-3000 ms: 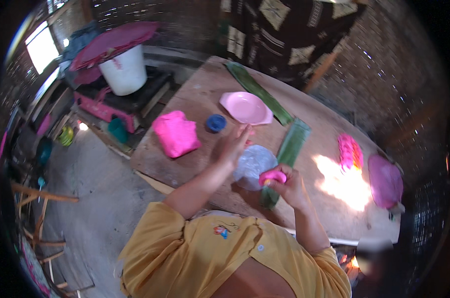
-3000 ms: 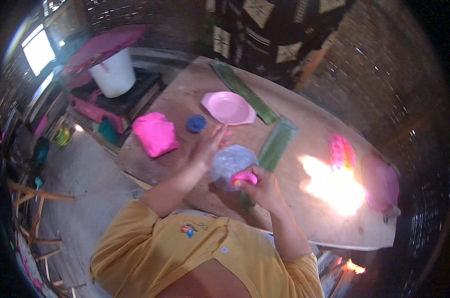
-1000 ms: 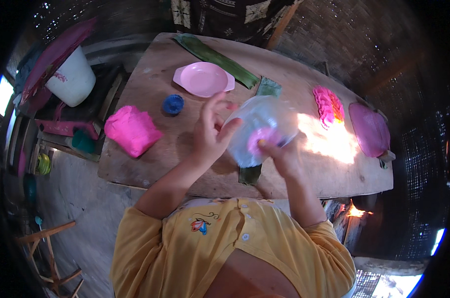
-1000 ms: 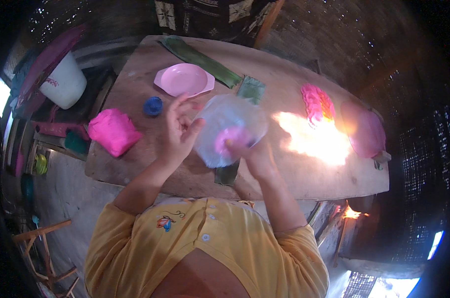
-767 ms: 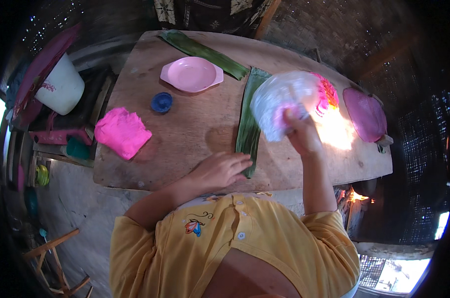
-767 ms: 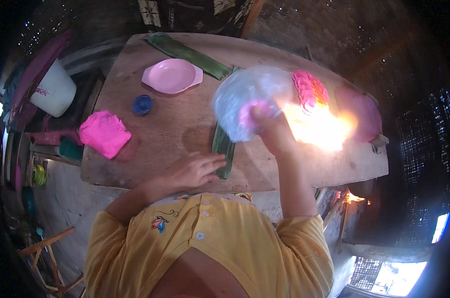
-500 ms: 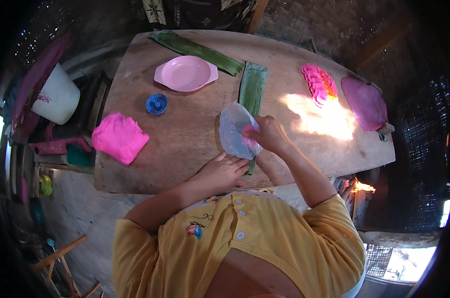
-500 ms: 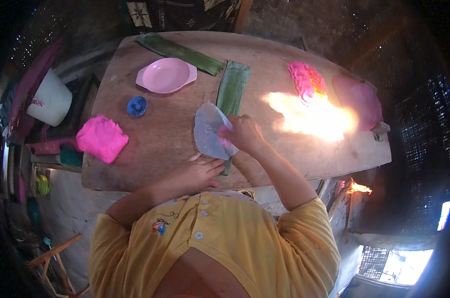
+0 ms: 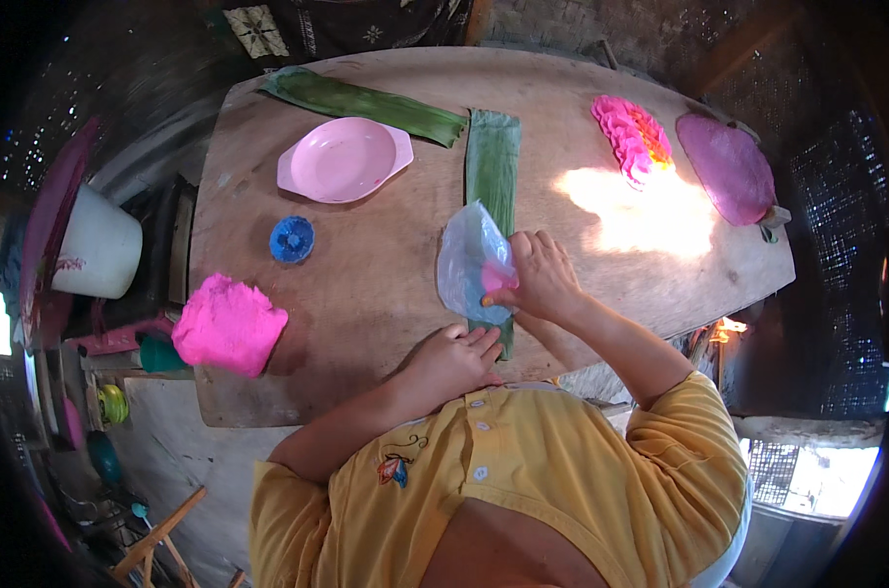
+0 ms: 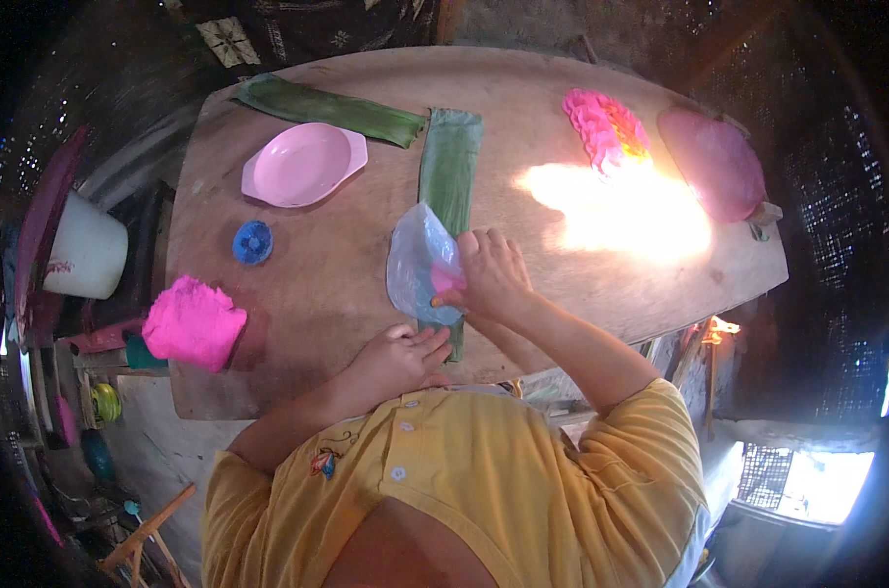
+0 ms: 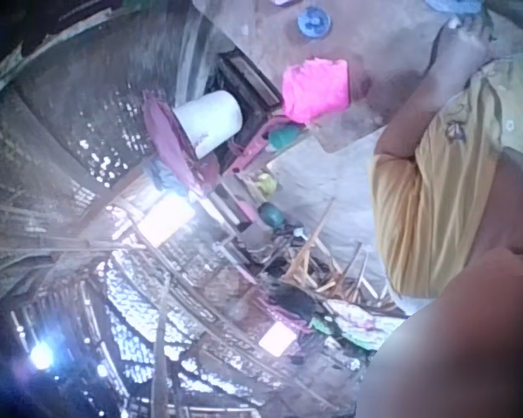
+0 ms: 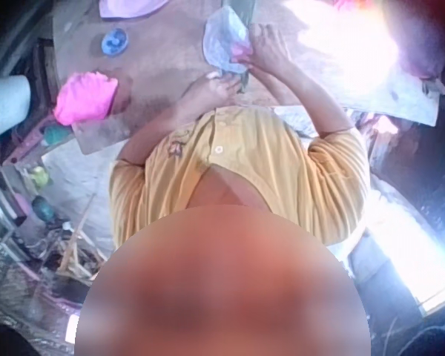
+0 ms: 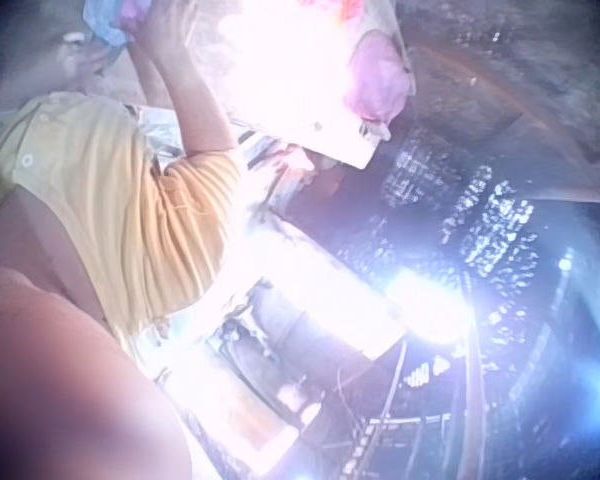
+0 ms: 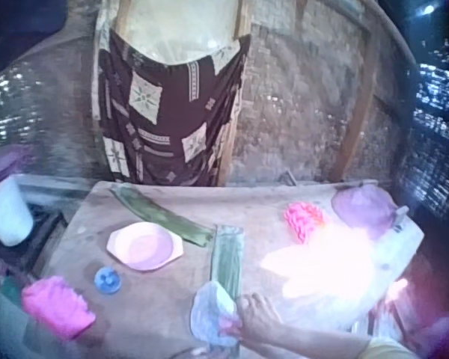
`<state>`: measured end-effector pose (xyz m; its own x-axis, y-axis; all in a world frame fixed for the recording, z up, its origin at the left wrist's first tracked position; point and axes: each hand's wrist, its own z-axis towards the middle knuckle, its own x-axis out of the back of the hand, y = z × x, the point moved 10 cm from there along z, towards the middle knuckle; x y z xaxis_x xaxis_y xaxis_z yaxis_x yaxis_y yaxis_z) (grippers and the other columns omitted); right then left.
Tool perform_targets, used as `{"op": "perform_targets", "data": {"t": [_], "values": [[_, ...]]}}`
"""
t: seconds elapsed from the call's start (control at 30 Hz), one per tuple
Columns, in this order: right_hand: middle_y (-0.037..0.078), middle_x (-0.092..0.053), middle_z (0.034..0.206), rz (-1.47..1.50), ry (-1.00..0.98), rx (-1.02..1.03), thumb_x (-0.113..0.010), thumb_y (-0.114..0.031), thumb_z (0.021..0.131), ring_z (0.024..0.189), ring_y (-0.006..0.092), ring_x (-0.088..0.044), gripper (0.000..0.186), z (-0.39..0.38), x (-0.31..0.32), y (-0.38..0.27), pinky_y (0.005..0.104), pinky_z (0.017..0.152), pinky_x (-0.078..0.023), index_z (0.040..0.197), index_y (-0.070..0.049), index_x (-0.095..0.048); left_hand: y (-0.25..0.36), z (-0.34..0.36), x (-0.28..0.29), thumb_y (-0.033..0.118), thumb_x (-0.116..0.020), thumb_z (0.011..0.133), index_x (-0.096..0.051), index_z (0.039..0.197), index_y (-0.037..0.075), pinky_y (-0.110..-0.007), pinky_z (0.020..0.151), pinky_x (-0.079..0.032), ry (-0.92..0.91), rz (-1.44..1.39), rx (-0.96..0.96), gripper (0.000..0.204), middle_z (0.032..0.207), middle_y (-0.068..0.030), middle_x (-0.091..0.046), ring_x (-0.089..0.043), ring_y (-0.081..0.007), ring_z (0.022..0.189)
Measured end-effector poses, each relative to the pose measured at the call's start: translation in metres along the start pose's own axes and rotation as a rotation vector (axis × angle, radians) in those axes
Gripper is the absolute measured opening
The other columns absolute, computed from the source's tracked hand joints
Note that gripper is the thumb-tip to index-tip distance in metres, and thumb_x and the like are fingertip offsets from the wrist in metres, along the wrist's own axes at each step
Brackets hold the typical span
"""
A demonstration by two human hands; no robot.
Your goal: The person shapes pink clay into small flower-like forms by hand, repeatedly pressing and molding the material on a wooden table. They use a small plastic mold to form the clay and place the finished pieces on a banana leaf.
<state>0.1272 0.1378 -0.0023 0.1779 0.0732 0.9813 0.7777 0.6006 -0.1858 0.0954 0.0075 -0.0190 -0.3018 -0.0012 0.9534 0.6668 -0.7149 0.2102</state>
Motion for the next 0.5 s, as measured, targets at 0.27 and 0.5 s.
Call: {"op": "perform_targets", "data": {"t": [0.27, 0.5], "values": [[0.010, -0.051, 0.096, -0.024, 0.187, -0.066, -0.074, -0.051, 0.055, 0.096, 0.0276, -0.048, 0.068, 0.047, 0.005, 0.029, 0.0417, 0.079, -0.040, 0.098, -0.006, -0.048, -0.001, -0.001, -0.004, 0.036, -0.045, 0.085, -0.057, 0.102, 0.002, -0.028, 0.080, -0.040, -0.008, -0.001, -0.021, 0.039, 0.115, -0.0126, -0.057, -0.057, -0.0173, 0.101], [0.012, -0.050, 0.101, -0.119, 0.152, -0.146, -0.072, -0.054, 0.056, 0.098, 0.0301, -0.048, 0.069, 0.094, 0.004, 0.052, 0.0445, 0.077, -0.042, 0.098, -0.005, -0.047, -0.003, -0.001, -0.005, 0.033, -0.050, 0.085, -0.057, 0.105, 0.005, -0.026, 0.078, -0.041, 0.035, 0.011, -0.034, 0.035, 0.114, -0.0104, -0.057, -0.058, -0.0149, 0.098]]}}
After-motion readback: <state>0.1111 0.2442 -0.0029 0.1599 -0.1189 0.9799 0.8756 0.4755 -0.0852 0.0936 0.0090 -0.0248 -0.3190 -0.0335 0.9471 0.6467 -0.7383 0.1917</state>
